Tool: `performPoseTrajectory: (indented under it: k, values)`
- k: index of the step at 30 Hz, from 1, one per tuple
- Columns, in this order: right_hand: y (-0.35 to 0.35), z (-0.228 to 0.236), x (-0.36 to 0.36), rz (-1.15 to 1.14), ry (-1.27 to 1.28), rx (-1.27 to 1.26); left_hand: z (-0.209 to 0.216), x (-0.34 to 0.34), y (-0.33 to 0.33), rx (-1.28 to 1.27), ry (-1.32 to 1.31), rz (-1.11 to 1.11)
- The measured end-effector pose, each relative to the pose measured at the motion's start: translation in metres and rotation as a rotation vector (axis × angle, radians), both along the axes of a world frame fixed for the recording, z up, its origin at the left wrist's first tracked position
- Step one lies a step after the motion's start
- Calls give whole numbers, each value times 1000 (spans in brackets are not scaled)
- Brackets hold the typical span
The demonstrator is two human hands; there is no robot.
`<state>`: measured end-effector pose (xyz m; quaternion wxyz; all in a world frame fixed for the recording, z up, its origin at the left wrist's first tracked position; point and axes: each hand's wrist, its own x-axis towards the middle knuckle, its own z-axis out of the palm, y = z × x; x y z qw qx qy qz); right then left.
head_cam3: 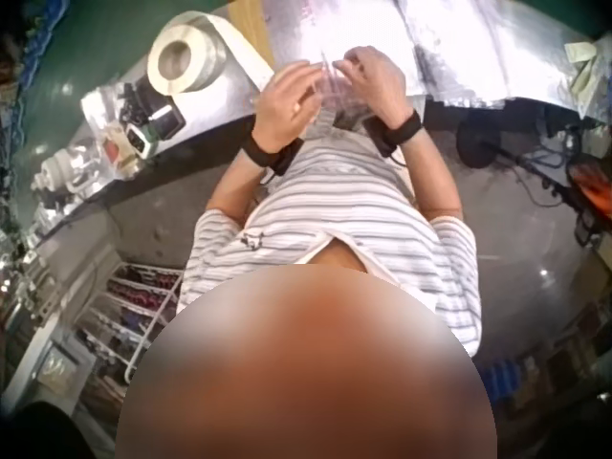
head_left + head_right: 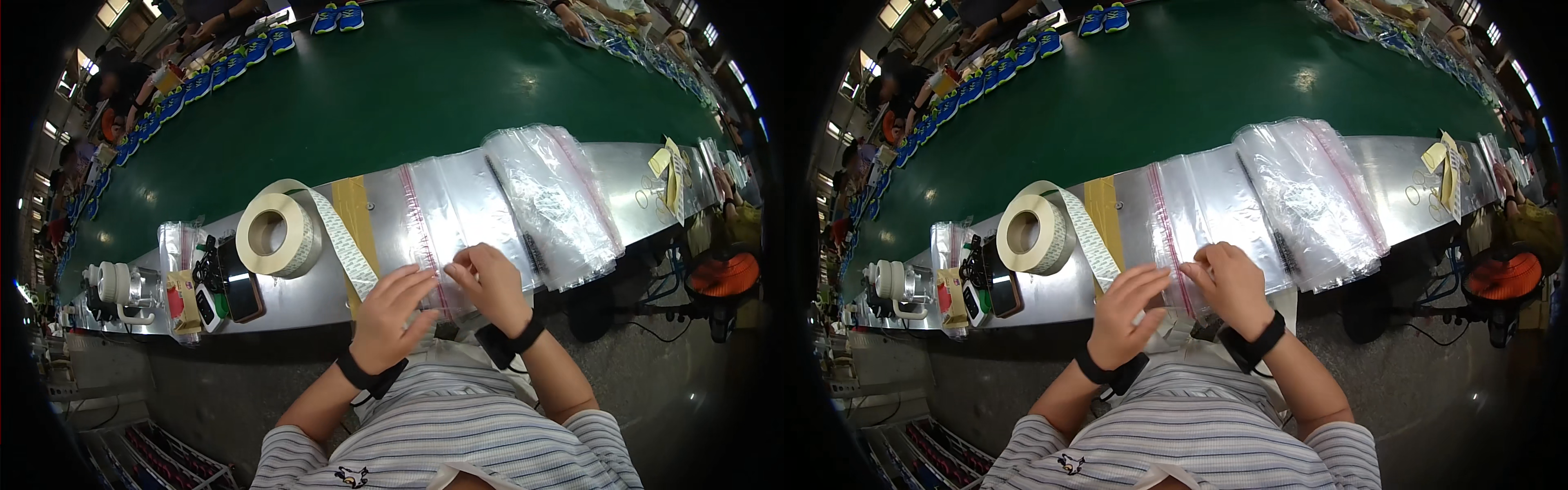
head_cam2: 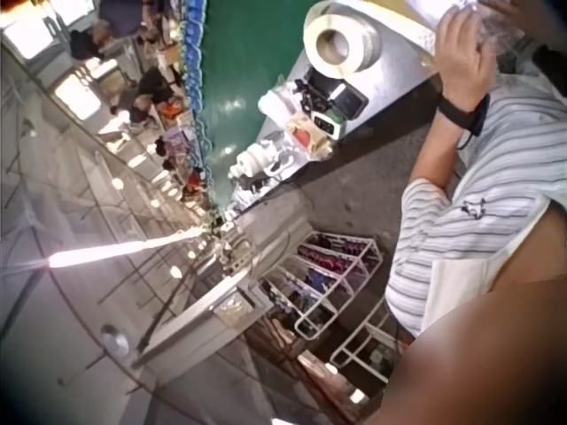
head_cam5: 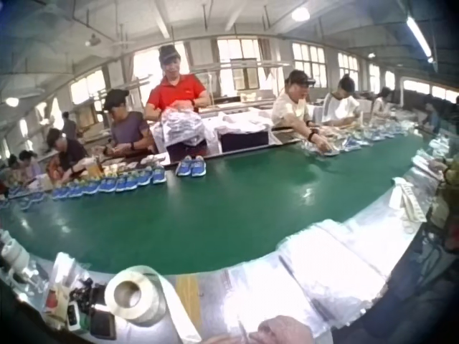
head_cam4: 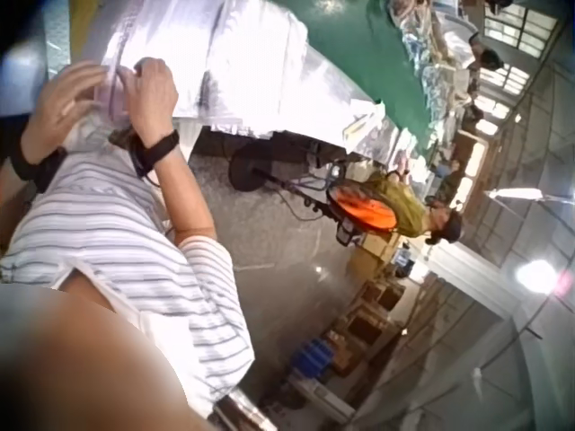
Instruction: The person applies adhesive labels from a roll onto a stack of clear plastic bags on a factory table. They peel each label, smooth it onto the bag, and move the bag to a completed pile. Other workers are visible in the background packaging blue shoes.
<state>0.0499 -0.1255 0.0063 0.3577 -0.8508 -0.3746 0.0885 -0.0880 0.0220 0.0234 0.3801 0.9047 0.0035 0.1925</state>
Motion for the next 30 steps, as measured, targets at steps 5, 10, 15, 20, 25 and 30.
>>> performPoseTrajectory:
  k: [5,10,15,20,25,30]
  values:
    - [15,-30,21,-181,-313,-108,-24,14,-12,453,233,-30]
    - [1,-37,31,-345,-338,-107,-36,3,-12,414,286,-63]
    - [15,-31,18,-216,-319,-28,-37,1,-15,432,282,-11]
    - [4,-37,32,-284,-389,-6,-21,-1,-9,348,435,-86]
    - [-7,-54,37,-180,-125,234,-4,34,14,24,797,-303]
    - [4,-52,32,-186,226,534,-30,114,6,-1898,399,-866]
